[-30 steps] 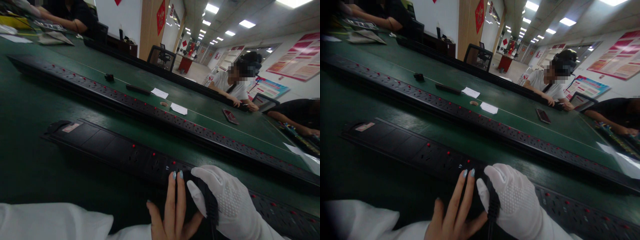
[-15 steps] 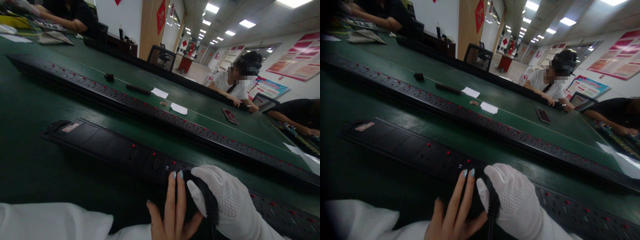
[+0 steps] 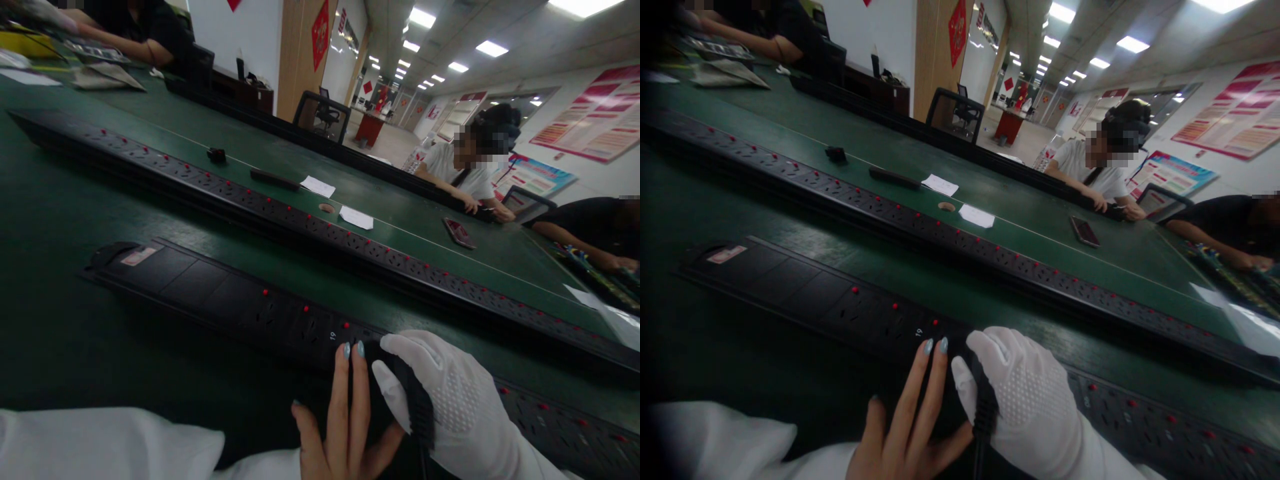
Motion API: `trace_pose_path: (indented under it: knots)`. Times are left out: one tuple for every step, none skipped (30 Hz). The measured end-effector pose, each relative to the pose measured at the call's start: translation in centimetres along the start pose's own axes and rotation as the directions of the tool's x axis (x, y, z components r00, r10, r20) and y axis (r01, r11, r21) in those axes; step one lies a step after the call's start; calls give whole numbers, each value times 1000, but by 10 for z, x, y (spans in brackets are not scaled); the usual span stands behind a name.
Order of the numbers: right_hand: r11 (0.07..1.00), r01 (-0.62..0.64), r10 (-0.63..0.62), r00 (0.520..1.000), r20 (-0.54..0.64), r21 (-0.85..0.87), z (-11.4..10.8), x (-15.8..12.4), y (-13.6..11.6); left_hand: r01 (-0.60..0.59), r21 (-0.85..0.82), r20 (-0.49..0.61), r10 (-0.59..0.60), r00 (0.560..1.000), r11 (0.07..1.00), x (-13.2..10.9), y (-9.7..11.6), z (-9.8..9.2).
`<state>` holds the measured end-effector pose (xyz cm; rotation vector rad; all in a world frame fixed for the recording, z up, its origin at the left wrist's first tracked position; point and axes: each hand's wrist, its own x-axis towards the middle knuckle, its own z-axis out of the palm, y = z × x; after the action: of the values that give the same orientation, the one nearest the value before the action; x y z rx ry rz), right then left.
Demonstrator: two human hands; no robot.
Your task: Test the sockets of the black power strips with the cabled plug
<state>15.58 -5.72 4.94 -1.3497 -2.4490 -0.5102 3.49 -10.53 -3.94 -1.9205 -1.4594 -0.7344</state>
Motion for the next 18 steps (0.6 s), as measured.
trace_pose_path:
  knots:
    - [1000,3,-3,1000,0,-6,0,0,0,11,-11,-1,-11,1000,1000,0,0,0]
    - [1000,6,-6,1000,2,-14,1,0,0,17,-17,-1,-17,1000,1000,0,1,0]
    - [1000,9,-9,1000,8,-23,1,0,0,15,-16,-2,-15,1000,1000,0,0,0]
    - [999,12,-12,1000,14,-33,1,0,0,6,-9,-3,-6,1000,1000,0,0,0]
    - [999,13,-12,1000,22,-40,0,0,0,-7,0,-3,7,1000,1000,0,-1,0]
    - [999,15,-14,1000,27,-43,0,0,0,-19,10,-3,19,1000,1000,-1,-1,1]
    - [999,14,-13,999,31,-42,0,0,0,-27,18,-4,27,1000,999,-1,-2,1]
    - [999,10,-9,1000,30,-41,0,-1,0,-31,23,-4,31,1000,999,-1,-2,1]
    - [999,7,-6,1000,29,-41,-1,-1,0,-32,27,-3,32,999,999,-1,-3,1]
    - [999,3,-2,1000,26,-42,-1,-1,0,-30,30,-3,30,1000,999,-1,-3,1]
    - [999,0,1,1000,23,-42,-1,-1,0,-27,33,-3,27,1000,999,0,-3,1]
    - [999,-4,5,1000,20,-35,-1,-1,0,-24,35,-3,24,1000,999,0,-3,0]
    - [1000,-7,7,1000,18,-22,0,-1,0,-20,36,-2,21,1000,999,0,-3,0]
    - [1000,-10,10,1000,16,-3,0,-1,0,-19,37,-2,19,1000,999,0,-3,0]
    - [1000,-15,15,1000,12,17,0,-1,0,-19,37,-2,19,1000,999,1,-3,-1]
    - [999,-20,20,1000,6,35,0,-1,0,-20,35,-1,20,1000,999,1,-3,-1]
    - [999,-25,25,1000,3,46,0,-1,0,-23,34,-2,23,1000,999,1,-3,-1]
    - [998,-30,30,1000,0,52,-1,-1,0,-25,32,-2,25,1000,999,2,-3,-1]
